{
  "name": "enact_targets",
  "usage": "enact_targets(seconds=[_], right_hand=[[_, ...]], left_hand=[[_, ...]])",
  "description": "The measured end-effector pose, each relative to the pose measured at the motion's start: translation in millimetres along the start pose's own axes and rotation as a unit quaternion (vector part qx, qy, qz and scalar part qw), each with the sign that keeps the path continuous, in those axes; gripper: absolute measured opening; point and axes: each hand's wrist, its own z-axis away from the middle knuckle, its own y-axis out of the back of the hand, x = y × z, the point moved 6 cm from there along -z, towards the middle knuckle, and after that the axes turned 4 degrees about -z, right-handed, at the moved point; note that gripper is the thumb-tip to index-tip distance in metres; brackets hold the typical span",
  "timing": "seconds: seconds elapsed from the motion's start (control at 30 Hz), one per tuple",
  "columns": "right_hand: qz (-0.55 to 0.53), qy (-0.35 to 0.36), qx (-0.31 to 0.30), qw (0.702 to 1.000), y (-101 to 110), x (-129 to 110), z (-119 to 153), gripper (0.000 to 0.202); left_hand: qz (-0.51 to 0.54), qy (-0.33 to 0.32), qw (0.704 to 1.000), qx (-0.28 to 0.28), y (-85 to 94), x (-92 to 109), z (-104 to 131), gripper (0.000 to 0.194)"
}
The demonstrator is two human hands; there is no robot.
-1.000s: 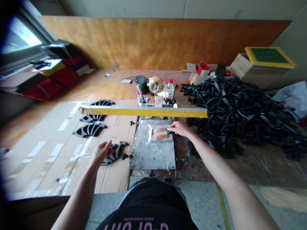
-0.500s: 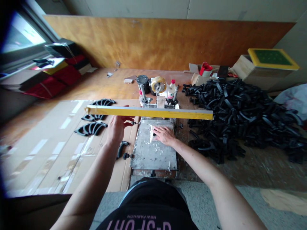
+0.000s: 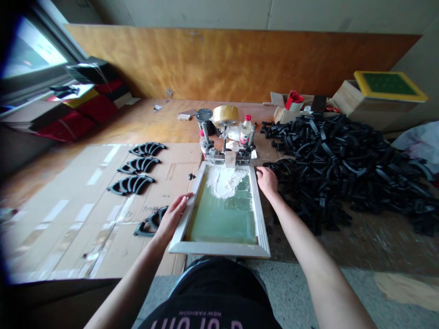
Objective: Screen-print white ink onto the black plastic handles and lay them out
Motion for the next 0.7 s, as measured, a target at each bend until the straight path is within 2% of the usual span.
enact_targets(seconds=[0.07, 0.1, 0.13, 0.2, 0.27, 0.33, 0.4, 0.53, 0.6, 0.7], right_hand=[[-0.004, 0.031, 0.061, 0.998, 6, -18, -18, 0.049], [-0.003, 0.064, 0.065, 0.996, 2, -33, -27, 0.056], [0.003, 0.098, 0.043, 0.994, -6, -49, -34, 0.06], [0.033, 0.124, -0.034, 0.991, -28, -75, -44, 0.049], [0.074, 0.106, -0.113, 0.985, -47, -88, -42, 0.027], [0.103, 0.098, -0.16, 0.977, -57, -93, -28, 0.013], [0.106, 0.148, -0.194, 0.964, -59, -97, -5, 0.01], [0.069, 0.294, -0.269, 0.915, -48, -106, 31, 0.017], [0.049, 0.305, -0.276, 0.91, -42, -107, 31, 0.011], [0.052, 0.276, -0.214, 0.936, -42, -107, 22, 0.01]], left_hand=[[-0.02, 0.024, 1.0, -0.003, -3.1, -30, -5, 0.073], [-0.038, 0.027, 0.999, 0.002, -4.0, -42, -9, 0.075], [-0.059, 0.026, 0.998, 0.007, -4.7, -51, -14, 0.075], [-0.095, 0.022, 0.995, 0.016, -5.4, -63, -21, 0.072], [-0.107, 0.022, 0.994, 0.02, -5.4, -69, -24, 0.07], [-0.099, 0.025, 0.995, 0.021, -5.1, -71, -25, 0.069], [-0.086, 0.03, 0.996, 0.024, -4.7, -72, -24, 0.067], [-0.072, 0.033, 0.996, 0.029, -4.8, -75, -23, 0.066], [-0.06, 0.034, 0.997, 0.027, -5.6, -75, -23, 0.067], [-0.042, 0.039, 0.998, 0.03, -6.1, -72, -21, 0.068]])
